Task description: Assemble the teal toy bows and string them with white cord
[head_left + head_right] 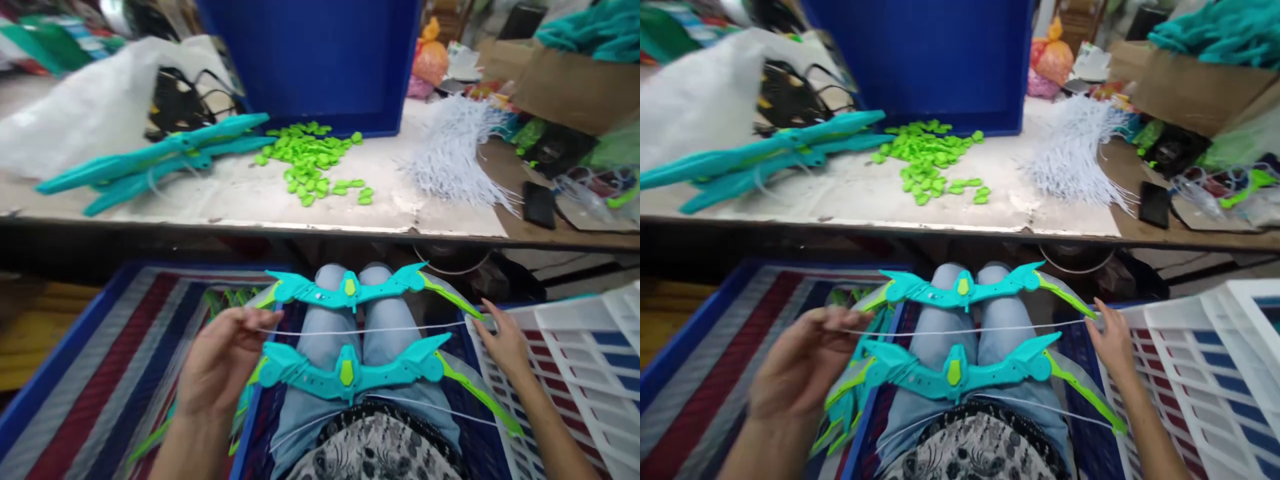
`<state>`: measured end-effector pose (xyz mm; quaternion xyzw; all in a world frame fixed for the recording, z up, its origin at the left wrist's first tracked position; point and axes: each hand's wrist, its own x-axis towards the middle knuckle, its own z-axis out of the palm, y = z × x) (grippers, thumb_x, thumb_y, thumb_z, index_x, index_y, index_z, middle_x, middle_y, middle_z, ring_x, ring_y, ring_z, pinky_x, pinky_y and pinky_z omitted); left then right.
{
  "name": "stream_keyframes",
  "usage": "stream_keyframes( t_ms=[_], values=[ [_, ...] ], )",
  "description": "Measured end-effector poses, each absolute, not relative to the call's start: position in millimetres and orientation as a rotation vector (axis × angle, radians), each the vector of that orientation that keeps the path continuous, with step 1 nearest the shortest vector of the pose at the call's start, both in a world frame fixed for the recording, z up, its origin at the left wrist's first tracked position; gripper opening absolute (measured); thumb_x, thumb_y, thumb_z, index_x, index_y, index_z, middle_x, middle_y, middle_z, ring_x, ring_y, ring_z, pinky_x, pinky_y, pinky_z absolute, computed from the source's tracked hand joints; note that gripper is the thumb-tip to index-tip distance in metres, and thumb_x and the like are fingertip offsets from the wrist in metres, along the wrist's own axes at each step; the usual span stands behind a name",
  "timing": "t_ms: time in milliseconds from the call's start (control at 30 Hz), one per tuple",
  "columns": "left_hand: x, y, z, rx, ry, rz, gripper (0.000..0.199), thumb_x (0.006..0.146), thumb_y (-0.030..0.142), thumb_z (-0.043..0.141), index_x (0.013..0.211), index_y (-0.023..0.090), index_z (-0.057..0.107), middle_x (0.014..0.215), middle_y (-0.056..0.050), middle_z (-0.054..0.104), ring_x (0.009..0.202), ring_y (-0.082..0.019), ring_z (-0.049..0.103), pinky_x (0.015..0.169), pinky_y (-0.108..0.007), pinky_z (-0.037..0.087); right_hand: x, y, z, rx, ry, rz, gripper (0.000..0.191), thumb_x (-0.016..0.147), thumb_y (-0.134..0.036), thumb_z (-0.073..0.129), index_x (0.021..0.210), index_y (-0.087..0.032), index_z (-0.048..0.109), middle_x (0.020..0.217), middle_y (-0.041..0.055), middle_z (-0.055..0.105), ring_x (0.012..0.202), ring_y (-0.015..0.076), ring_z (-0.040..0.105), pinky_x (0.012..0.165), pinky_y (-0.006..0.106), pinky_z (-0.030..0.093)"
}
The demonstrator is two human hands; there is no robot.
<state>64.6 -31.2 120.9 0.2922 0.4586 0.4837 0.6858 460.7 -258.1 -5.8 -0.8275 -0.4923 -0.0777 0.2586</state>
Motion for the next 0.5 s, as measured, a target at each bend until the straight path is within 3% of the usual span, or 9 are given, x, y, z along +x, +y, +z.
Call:
stream_keyframes(
  t_ms=[67, 133, 233, 333, 500],
  values=[
    [73, -45, 109, 0.67, 1.034, 0.997, 0.034, 0.046, 0.033, 0.088, 0.071, 0.023, 0.067, 0.058, 0.004, 0.066, 0.065, -0.018, 0.066, 0.076, -0.036, 0.056, 444, -227, 9, -2.16, -1.41, -0.351, 0.038, 0.089, -0.044, 0.05, 0.115, -0.018, 0.062, 0.098, 0.0133, 0.067, 0.094, 0.0289, 0.059, 0.085, 0.045, 0.048],
    [84, -55, 99, 0.619, 0.998, 0.904, 0.047, 0.046, 0.035, 0.09, 0.086, 0.022, 0.068, 0.062, 0.001, 0.069, 0.068, -0.021, 0.069, 0.079, -0.038, 0.055, 408, -184, 23, -1.988, -1.551, -0.35, 0.031, 0.091, -0.037, 0.051, 0.113, -0.019, 0.063, 0.1, 0.0121, 0.067, 0.096, 0.0272, 0.058, 0.087, 0.043, 0.047],
    [98, -65, 91, 0.538, 0.914, 0.804, 0.047, 0.047, 0.039, 0.09, 0.079, 0.017, 0.063, 0.063, -0.002, 0.07, 0.067, -0.021, 0.069, 0.077, -0.037, 0.055, 331, -114, 28, -1.648, -1.976, -0.144, 0.029, 0.092, -0.03, 0.048, 0.117, -0.02, 0.061, 0.105, 0.0107, 0.065, 0.101, 0.0251, 0.056, 0.09, 0.041, 0.045],
    [106, -71, 86, 0.485, 0.87, 0.72, 0.045, 0.049, 0.042, 0.088, 0.071, 0.016, 0.059, 0.057, -0.002, 0.067, 0.055, -0.018, 0.065, 0.065, -0.033, 0.055, 264, -61, 13, -1.566, -2.27, -0.042, 0.04, 0.09, -0.029, 0.051, 0.128, -0.017, 0.055, 0.112, 0.0142, 0.062, 0.102, 0.0279, 0.054, 0.09, 0.044, 0.044],
    [96, -71, 81, 0.432, 0.809, 0.678, 0.048, 0.052, 0.044, 0.087, 0.081, 0.015, 0.062, 0.052, 0.0, 0.062, 0.049, -0.013, 0.06, 0.061, -0.029, 0.054, 246, -24, -7, -1.633, -2.473, 0.035, 0.055, 0.088, -0.028, 0.056, 0.14, -0.018, 0.044, 0.092, 0.0135, 0.064, 0.084, 0.0271, 0.058, 0.074, 0.04, 0.048]
  ],
)
